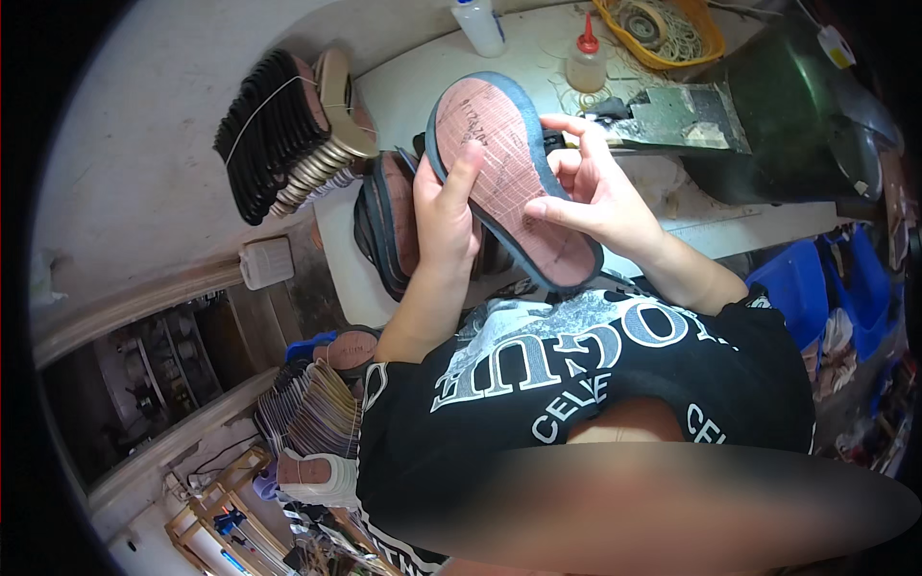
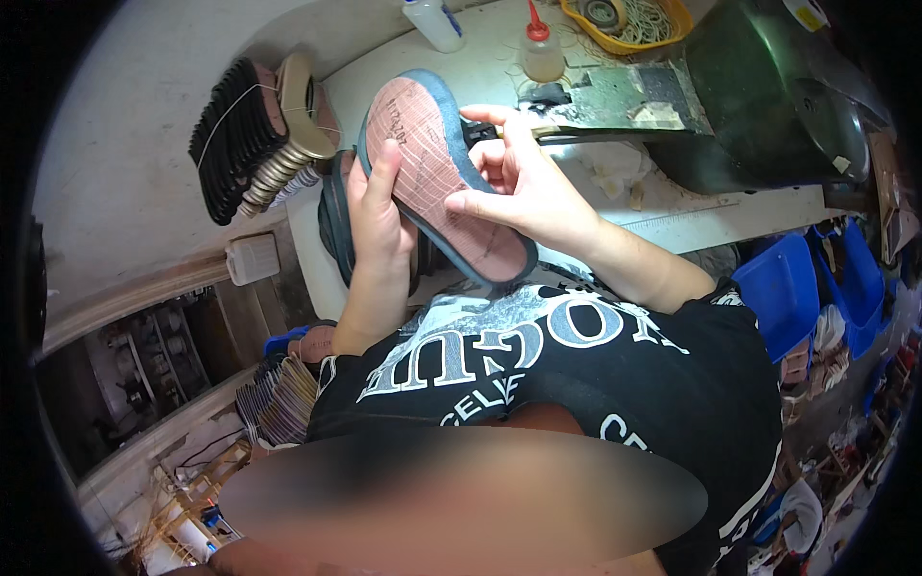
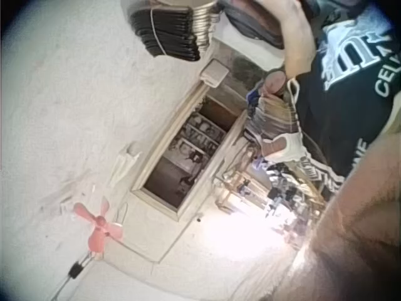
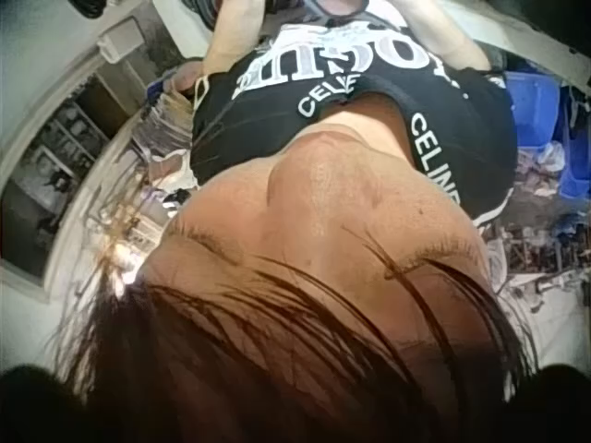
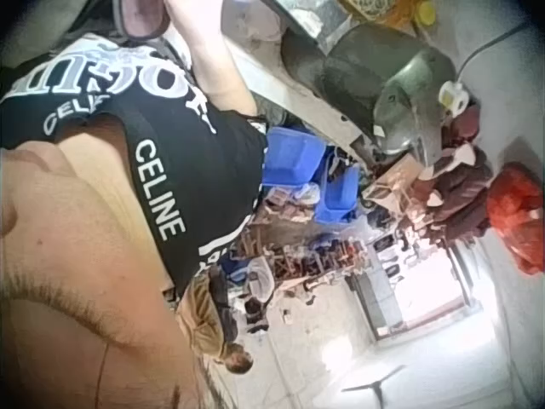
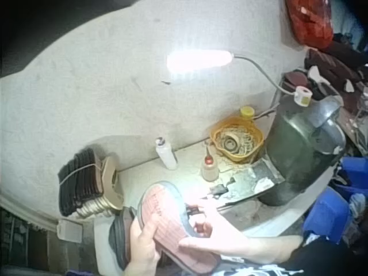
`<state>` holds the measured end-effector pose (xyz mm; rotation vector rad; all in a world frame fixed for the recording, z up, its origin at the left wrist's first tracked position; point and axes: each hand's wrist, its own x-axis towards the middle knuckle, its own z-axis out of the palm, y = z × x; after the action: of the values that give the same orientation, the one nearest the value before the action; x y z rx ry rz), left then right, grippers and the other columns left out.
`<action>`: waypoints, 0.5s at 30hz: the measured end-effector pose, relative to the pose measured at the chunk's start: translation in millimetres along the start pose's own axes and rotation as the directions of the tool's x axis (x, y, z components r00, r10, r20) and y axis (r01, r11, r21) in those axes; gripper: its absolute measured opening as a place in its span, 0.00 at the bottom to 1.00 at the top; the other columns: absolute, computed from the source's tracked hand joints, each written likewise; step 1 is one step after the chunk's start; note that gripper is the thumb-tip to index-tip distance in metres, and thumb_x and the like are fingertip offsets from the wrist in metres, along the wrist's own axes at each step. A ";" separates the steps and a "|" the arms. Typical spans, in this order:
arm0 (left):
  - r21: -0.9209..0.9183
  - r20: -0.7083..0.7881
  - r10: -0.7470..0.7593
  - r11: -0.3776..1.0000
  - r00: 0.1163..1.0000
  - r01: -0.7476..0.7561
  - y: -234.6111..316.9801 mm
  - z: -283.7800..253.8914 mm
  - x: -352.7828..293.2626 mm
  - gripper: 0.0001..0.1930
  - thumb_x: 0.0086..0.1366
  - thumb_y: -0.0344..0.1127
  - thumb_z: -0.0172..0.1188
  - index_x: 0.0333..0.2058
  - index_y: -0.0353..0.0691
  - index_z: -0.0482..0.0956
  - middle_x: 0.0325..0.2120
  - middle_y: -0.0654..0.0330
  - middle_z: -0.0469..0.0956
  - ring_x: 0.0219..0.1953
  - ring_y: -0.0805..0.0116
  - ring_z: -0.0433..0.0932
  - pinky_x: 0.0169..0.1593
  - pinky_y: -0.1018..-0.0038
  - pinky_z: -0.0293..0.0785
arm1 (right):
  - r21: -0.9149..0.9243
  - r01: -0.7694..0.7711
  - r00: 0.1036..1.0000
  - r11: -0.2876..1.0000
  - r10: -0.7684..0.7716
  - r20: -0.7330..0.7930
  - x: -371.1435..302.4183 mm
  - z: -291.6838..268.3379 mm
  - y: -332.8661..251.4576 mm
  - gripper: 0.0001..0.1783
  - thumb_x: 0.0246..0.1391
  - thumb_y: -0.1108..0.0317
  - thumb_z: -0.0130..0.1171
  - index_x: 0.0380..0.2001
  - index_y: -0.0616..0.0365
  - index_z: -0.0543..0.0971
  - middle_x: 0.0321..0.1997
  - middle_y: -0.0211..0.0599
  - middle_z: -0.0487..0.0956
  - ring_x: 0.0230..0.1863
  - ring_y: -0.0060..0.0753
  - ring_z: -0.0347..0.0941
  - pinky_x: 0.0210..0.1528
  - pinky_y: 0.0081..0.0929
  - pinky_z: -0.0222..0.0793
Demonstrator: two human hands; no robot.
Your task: The recorder is picking up shoe soles from a stack, inspecting them individually, and placing them into a separate pile.
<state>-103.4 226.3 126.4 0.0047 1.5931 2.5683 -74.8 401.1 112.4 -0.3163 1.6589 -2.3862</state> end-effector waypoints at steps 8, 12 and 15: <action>-0.173 0.178 -0.223 0.952 0.958 0.253 -30.3 21.8 2.6 0.24 0.67 0.39 0.51 0.56 0.27 0.64 0.49 0.50 0.74 0.47 0.66 0.77 0.52 0.71 0.74 | 0.655 -0.247 0.967 0.714 0.143 0.210 -10.6 -16.0 31.0 0.37 0.55 0.54 0.61 0.60 0.63 0.59 0.50 0.37 0.75 0.49 0.25 0.72 0.50 0.23 0.71; -0.186 0.207 -0.175 0.959 0.963 0.214 -34.0 22.2 -3.2 0.22 0.63 0.33 0.57 0.53 0.28 0.67 0.44 0.53 0.77 0.44 0.69 0.78 0.50 0.74 0.74 | 0.477 -0.242 0.958 0.845 0.129 0.257 -8.3 -28.7 44.4 0.34 0.51 0.57 0.66 0.55 0.64 0.66 0.45 0.34 0.77 0.43 0.24 0.75 0.43 0.22 0.74; -0.128 0.157 -0.130 0.980 0.979 0.150 -29.7 15.0 -2.4 0.20 0.63 0.31 0.57 0.52 0.29 0.68 0.44 0.54 0.77 0.43 0.70 0.78 0.49 0.74 0.74 | 0.342 -0.288 0.938 0.894 0.192 0.289 -1.4 -35.6 22.9 0.20 0.53 0.60 0.64 0.42 0.64 0.76 0.37 0.33 0.80 0.37 0.22 0.76 0.38 0.19 0.75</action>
<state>-97.2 252.5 106.7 0.0661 1.3123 2.5000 -82.8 425.5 78.7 -0.3030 1.0301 -2.2996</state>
